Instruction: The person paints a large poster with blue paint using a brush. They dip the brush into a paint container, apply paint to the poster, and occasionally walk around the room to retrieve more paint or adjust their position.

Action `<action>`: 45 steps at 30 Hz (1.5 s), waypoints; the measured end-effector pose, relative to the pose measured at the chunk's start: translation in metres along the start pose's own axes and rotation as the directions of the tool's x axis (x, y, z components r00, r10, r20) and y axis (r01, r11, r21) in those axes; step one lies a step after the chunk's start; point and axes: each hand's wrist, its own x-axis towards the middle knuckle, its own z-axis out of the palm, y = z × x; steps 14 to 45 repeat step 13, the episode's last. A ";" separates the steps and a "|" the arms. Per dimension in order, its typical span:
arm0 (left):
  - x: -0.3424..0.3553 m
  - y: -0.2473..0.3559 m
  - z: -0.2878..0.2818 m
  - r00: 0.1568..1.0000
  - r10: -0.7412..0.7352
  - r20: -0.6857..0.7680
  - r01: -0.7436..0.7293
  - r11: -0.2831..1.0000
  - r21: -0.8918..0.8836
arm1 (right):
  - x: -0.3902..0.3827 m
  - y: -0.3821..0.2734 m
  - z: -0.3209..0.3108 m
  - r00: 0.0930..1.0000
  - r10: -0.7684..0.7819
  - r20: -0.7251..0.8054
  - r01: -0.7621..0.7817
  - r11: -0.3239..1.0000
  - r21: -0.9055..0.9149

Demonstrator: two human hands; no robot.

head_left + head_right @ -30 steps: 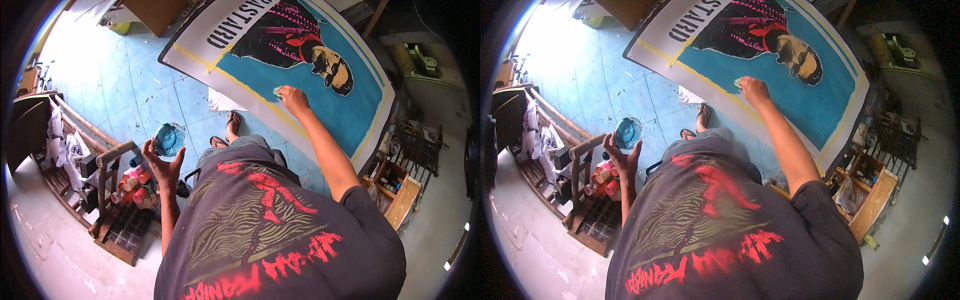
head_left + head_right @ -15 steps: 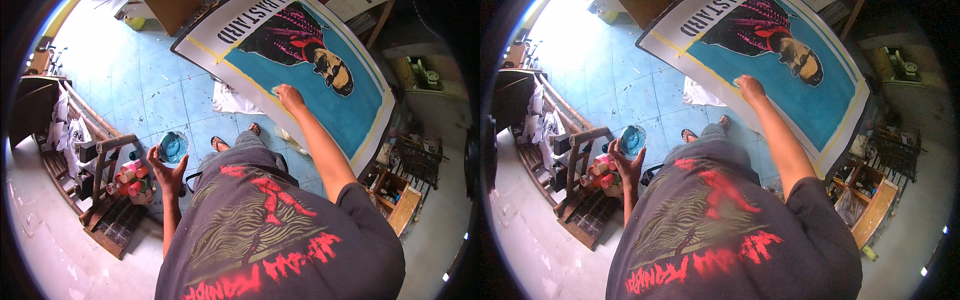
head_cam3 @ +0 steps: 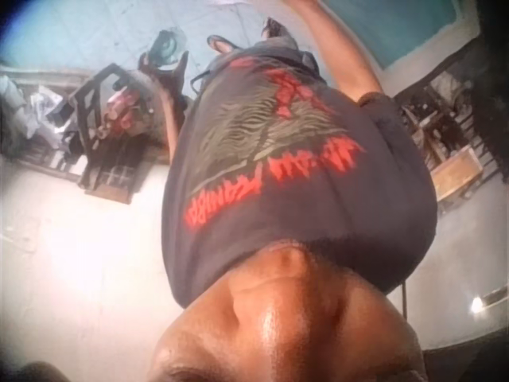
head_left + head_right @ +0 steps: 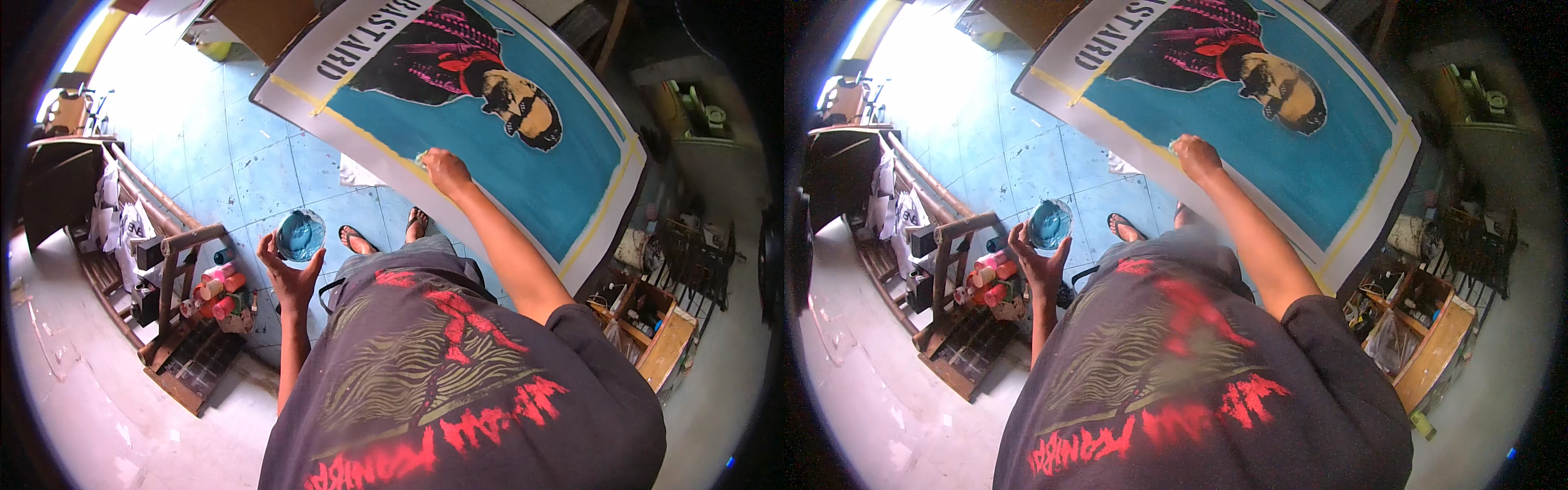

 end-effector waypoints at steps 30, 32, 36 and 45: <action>-0.008 0.057 0.081 0.992 0.065 0.111 -0.049 0.989 -0.138 | -0.149 0.059 -0.078 0.812 0.411 0.415 -0.265 -0.373 0.889; -0.008 0.057 0.081 0.992 0.065 0.111 -0.049 0.989 -0.138 | -0.149 0.059 -0.078 0.812 0.411 0.415 -0.265 -0.373 0.889; -0.008 0.057 0.081 0.992 0.065 0.111 -0.049 0.989 -0.138 | -0.149 0.059 -0.078 0.812 0.411 0.415 -0.265 -0.373 0.889; -0.008 0.057 0.081 0.992 0.065 0.111 -0.049 0.989 -0.138 | -0.149 0.059 -0.078 0.812 0.411 0.415 -0.265 -0.373 0.889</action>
